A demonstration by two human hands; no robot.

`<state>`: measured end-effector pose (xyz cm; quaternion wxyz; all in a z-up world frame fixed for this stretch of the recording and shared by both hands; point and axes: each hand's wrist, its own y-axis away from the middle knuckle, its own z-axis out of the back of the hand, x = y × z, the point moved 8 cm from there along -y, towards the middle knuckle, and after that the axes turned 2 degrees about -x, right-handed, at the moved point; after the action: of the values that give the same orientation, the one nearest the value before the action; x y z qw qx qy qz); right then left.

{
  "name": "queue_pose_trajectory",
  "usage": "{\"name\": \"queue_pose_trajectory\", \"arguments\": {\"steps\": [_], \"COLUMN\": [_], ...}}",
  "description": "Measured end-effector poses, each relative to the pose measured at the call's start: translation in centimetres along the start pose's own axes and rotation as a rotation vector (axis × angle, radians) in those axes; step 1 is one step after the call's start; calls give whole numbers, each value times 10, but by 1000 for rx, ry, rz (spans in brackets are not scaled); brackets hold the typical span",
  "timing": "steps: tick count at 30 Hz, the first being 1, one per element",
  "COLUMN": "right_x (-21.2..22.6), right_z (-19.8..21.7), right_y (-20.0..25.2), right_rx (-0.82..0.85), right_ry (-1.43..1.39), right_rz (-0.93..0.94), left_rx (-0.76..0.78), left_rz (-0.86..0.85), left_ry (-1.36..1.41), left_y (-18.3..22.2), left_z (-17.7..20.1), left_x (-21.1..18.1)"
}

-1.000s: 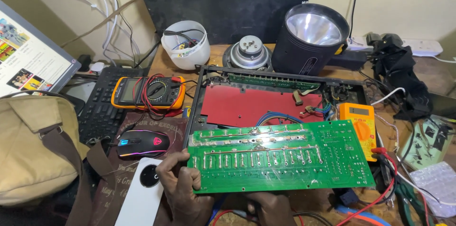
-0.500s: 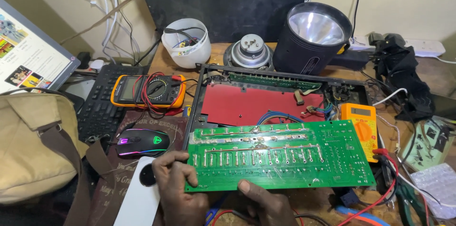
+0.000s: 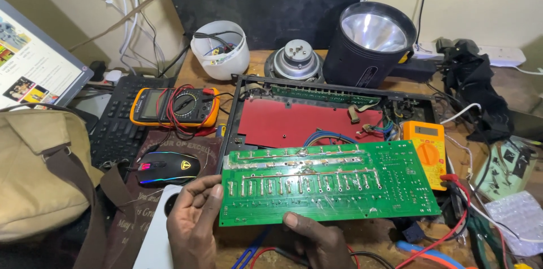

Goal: Testing electronic components with a multimeter and reinstalling a circuit board into a device chassis.

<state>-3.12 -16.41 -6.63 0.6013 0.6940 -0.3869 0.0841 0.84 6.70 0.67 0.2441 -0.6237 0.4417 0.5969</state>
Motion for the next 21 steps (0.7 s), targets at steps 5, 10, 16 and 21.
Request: {"name": "queue_pose_trajectory", "arguments": {"steps": [5,10,16,21], "right_x": [1,24,48,38], "right_z": [3,-20,-40,-32], "right_y": [-6,14,46,40], "right_rx": [-35,27,80,89], "right_ry": [126,-19,75,178], "right_rz": [107,207,174,106], "left_rx": [-1,-15,-68,-70], "left_rz": [16,-170,-234,-259], "left_ry": [-26,-5,-119,-131], "left_y": [-9,-11,-11,-6], "left_z": [0,0,2,-2], "left_x": [10,8,2,-5]}}
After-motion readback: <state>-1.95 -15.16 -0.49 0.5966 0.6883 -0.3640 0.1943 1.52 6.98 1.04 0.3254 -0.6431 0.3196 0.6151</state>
